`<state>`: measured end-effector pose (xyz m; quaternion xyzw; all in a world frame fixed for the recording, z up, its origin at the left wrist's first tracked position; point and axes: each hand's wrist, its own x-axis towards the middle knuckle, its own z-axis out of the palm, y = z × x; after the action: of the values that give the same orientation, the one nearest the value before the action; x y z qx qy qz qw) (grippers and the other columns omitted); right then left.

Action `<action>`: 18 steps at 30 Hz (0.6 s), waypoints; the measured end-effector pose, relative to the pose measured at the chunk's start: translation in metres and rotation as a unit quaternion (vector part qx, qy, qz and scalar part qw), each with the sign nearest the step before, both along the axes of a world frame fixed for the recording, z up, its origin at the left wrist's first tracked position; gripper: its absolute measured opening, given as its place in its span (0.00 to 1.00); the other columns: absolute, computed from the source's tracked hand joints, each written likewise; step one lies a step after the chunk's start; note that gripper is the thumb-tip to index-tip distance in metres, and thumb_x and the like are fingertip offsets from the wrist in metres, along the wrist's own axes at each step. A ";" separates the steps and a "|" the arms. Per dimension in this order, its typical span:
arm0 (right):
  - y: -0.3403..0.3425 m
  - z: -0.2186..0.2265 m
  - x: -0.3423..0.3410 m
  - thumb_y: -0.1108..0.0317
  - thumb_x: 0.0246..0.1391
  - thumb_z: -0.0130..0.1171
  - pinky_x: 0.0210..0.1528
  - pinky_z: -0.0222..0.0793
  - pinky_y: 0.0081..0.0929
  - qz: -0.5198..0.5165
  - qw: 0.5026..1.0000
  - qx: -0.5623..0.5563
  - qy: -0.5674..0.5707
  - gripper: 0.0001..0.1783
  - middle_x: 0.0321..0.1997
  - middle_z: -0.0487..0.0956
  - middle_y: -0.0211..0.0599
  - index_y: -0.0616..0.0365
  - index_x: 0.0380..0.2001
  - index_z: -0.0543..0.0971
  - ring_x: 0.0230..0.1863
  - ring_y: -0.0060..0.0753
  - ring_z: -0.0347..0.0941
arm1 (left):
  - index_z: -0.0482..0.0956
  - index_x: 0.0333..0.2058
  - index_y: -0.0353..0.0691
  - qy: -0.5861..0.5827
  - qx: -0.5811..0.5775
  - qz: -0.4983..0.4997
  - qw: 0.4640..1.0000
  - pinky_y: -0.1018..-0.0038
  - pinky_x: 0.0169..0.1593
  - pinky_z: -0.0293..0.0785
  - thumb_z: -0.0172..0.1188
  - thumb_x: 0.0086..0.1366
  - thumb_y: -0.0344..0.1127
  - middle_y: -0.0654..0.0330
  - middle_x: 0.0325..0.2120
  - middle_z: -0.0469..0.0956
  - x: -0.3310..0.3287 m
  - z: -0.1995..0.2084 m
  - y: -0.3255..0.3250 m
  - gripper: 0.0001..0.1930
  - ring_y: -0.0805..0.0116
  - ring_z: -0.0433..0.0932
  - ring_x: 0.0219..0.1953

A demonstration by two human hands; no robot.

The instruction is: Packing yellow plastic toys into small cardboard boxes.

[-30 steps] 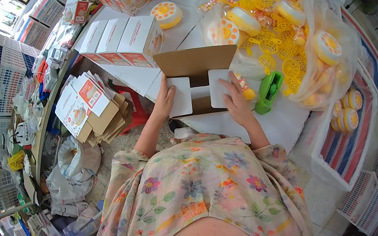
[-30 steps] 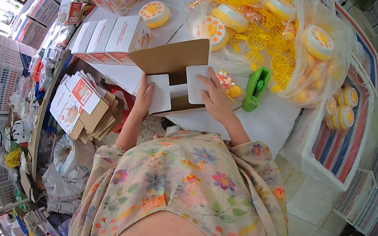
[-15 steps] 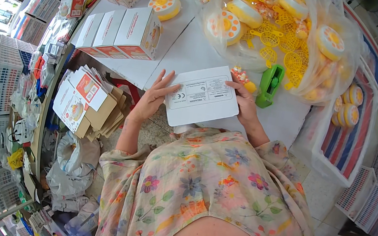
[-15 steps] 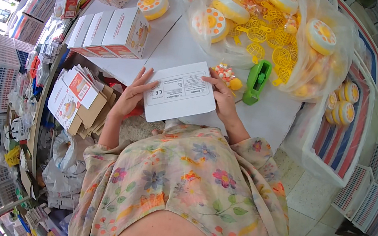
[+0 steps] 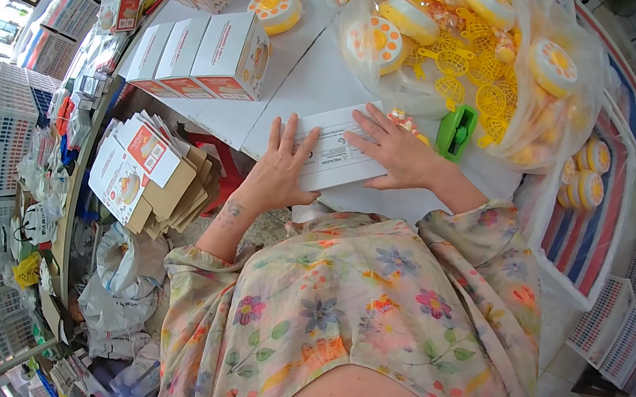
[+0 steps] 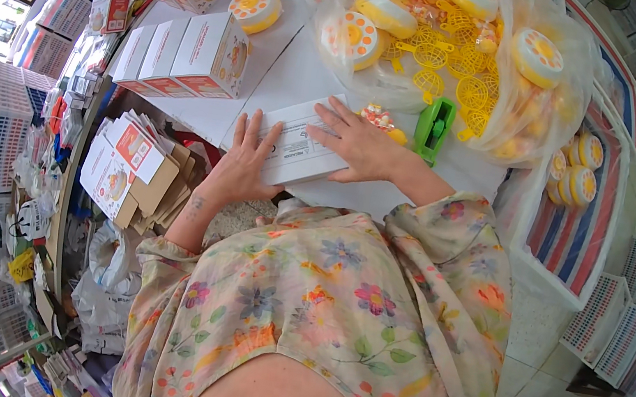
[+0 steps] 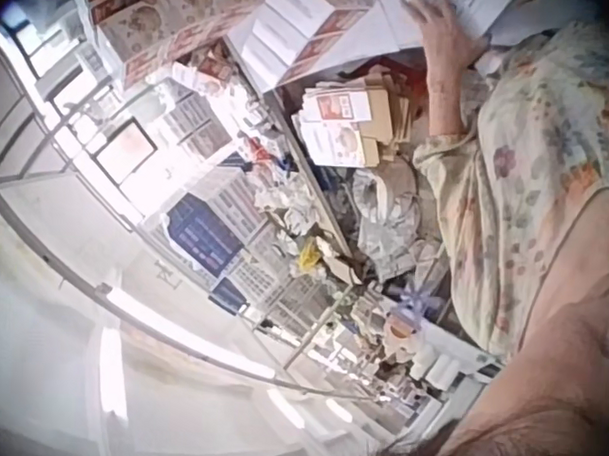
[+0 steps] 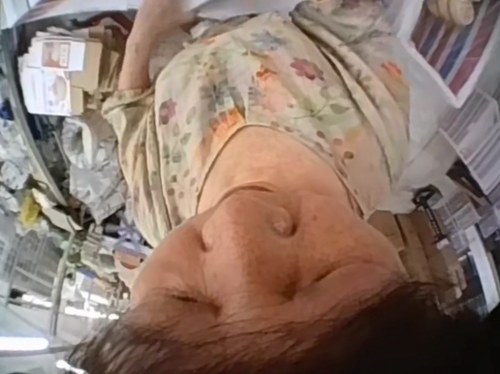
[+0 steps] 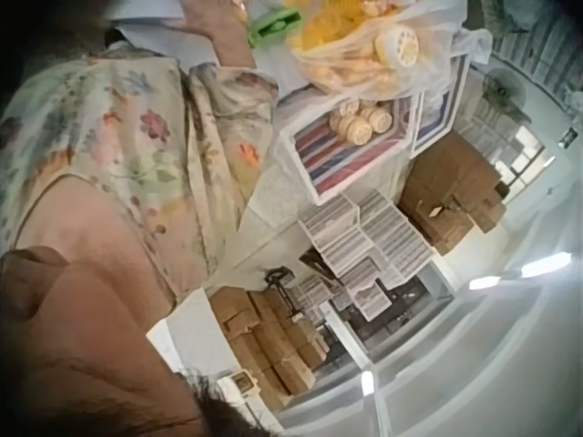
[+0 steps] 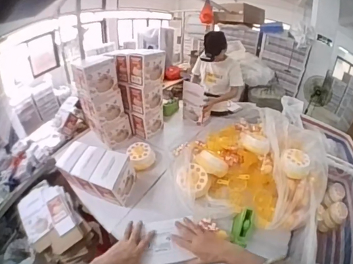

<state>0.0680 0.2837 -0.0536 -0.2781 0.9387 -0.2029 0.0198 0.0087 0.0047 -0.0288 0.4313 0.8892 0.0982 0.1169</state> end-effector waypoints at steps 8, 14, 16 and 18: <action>0.010 -0.008 0.005 0.58 0.52 0.64 0.73 0.44 0.49 0.062 0.997 -0.035 -0.006 0.33 0.75 0.49 0.50 0.22 0.62 0.70 0.75 0.60 0.41 | 0.58 0.66 0.41 0.034 0.031 -0.009 0.999 0.45 0.65 0.59 0.71 0.48 0.53 0.31 0.65 0.50 0.006 -0.007 -0.002 0.50 0.22 0.44 0.66; 0.010 -0.047 0.028 0.64 0.58 0.59 0.74 0.41 0.39 -0.104 0.969 -0.219 0.050 0.31 0.75 0.51 0.50 0.43 0.65 0.68 0.75 0.50 0.45 | 0.65 0.63 0.46 0.038 0.158 -0.087 0.983 0.46 0.66 0.56 0.67 0.56 0.42 0.39 0.67 0.51 0.024 -0.041 -0.015 0.36 0.27 0.45 0.68; 0.004 -0.055 0.031 0.64 0.59 0.58 0.74 0.40 0.37 -0.162 0.943 -0.290 0.034 0.32 0.74 0.52 0.48 0.49 0.66 0.66 0.75 0.46 0.46 | 0.68 0.61 0.51 0.076 0.175 -0.100 0.977 0.47 0.66 0.57 0.67 0.55 0.39 0.44 0.67 0.53 0.029 -0.050 -0.020 0.33 0.30 0.46 0.69; -0.003 -0.061 0.031 0.64 0.60 0.58 0.73 0.42 0.33 -0.257 0.832 -0.475 -0.129 0.33 0.73 0.56 0.44 0.59 0.67 0.63 0.74 0.38 0.49 | 0.70 0.60 0.53 0.094 0.182 -0.106 0.973 0.47 0.67 0.57 0.68 0.55 0.38 0.46 0.66 0.54 0.031 -0.053 -0.020 0.32 0.32 0.47 0.69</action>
<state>0.0992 0.2808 -0.1144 0.0266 0.7534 -0.6554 -0.0463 0.0398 -0.0150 -0.0819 0.5441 0.8127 0.2050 -0.0379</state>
